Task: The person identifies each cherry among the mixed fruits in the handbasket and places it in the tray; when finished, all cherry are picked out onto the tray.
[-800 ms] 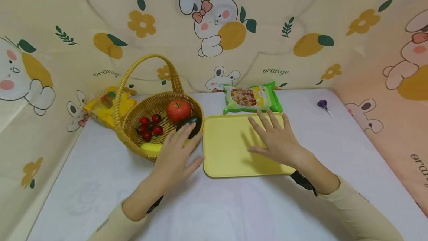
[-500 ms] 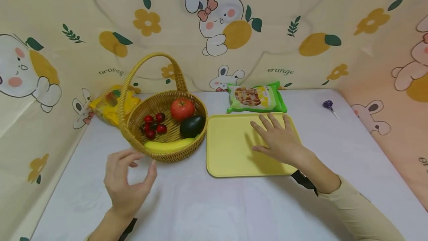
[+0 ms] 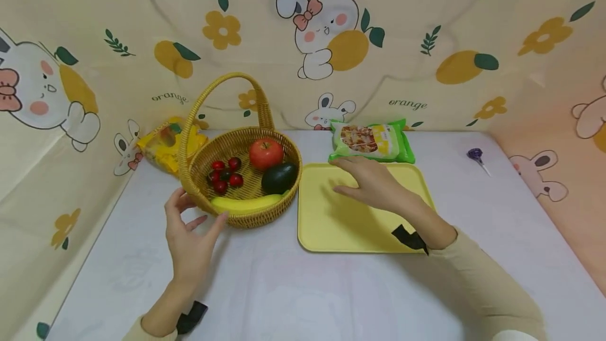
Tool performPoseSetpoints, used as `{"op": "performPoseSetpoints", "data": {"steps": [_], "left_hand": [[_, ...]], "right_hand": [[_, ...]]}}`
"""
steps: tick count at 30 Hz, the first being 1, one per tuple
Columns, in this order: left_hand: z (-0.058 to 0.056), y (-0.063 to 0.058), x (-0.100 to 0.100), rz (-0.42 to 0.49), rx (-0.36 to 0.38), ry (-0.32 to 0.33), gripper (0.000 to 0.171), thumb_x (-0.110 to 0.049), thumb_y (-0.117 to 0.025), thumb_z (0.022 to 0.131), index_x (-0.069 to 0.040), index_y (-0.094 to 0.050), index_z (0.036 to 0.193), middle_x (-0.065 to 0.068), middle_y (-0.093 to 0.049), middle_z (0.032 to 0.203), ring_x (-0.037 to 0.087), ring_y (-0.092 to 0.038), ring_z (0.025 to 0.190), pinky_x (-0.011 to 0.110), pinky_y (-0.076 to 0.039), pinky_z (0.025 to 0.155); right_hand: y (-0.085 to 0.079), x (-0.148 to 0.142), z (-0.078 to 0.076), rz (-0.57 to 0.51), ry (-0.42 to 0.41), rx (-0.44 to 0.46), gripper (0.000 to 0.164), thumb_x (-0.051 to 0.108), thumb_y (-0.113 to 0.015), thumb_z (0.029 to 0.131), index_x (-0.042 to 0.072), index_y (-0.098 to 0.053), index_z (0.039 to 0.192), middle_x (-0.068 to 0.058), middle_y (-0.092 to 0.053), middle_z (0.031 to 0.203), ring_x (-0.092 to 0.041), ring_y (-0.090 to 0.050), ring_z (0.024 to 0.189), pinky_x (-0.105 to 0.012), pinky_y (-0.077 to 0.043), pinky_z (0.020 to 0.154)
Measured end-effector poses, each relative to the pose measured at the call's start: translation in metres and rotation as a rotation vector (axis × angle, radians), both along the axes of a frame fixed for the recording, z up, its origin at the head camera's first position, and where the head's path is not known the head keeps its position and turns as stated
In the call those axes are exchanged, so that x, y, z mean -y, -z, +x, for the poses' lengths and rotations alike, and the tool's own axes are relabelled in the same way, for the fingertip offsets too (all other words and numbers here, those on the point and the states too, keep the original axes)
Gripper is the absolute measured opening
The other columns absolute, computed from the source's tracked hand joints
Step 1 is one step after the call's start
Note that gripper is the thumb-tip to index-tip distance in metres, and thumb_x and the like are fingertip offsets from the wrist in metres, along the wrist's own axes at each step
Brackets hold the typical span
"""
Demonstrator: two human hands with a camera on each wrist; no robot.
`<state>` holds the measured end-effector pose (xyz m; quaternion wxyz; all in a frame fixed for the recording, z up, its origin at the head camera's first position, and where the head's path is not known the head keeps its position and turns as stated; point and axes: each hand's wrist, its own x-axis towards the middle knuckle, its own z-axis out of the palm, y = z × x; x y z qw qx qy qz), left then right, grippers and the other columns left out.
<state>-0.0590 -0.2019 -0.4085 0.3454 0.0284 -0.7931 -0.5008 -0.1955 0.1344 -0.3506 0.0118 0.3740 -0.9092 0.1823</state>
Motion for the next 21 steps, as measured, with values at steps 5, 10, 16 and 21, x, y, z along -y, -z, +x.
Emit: {"op": "performPoseSetpoints", "data": {"steps": [5, 10, 16, 21], "left_hand": [[-0.004, -0.005, 0.0, -0.03, 0.005, 0.034, 0.065, 0.012, -0.08, 0.075, 0.01, -0.046, 0.131, 0.016, -0.054, 0.115, 0.01, -0.048, 0.106, 0.009, -0.052, 0.083], [0.0, -0.019, -0.003, -0.053, -0.022, 0.044, 0.051, 0.017, -0.078, 0.074, 0.016, -0.051, 0.117, 0.028, -0.056, 0.108, 0.006, -0.049, 0.101, 0.006, -0.051, 0.08], [0.0, -0.02, -0.003, -0.046, -0.033, 0.059, 0.051, 0.018, -0.078, 0.072, 0.018, -0.051, 0.115, 0.026, -0.056, 0.106, 0.006, -0.05, 0.1, 0.009, -0.054, 0.079], [-0.001, -0.021, -0.003, -0.039, -0.026, 0.069, 0.051, 0.018, -0.079, 0.072, 0.019, -0.051, 0.114, 0.025, -0.057, 0.106, 0.006, -0.051, 0.1, 0.008, -0.053, 0.079]], "right_hand": [[-0.019, 0.054, -0.032, -0.179, -0.14, 0.197, 0.047, 0.019, -0.073, 0.092, 0.0, -0.06, 0.133, -0.014, -0.063, 0.131, -0.033, -0.06, 0.116, -0.045, -0.054, 0.097], [-0.043, 0.132, -0.062, -0.278, -0.312, 0.388, 0.042, 0.009, -0.073, 0.091, -0.002, -0.061, 0.13, -0.015, -0.065, 0.124, -0.03, -0.063, 0.109, -0.033, -0.056, 0.093], [-0.049, 0.213, -0.081, -0.216, -0.444, 0.578, 0.043, 0.003, -0.074, 0.089, 0.0, -0.062, 0.13, -0.014, -0.062, 0.129, -0.026, -0.058, 0.118, -0.024, -0.055, 0.09], [-0.03, 0.251, -0.087, -0.151, -0.433, 0.727, 0.044, -0.002, -0.072, 0.088, -0.002, -0.061, 0.131, -0.02, -0.062, 0.128, -0.026, -0.063, 0.105, -0.03, -0.057, 0.081]]}}
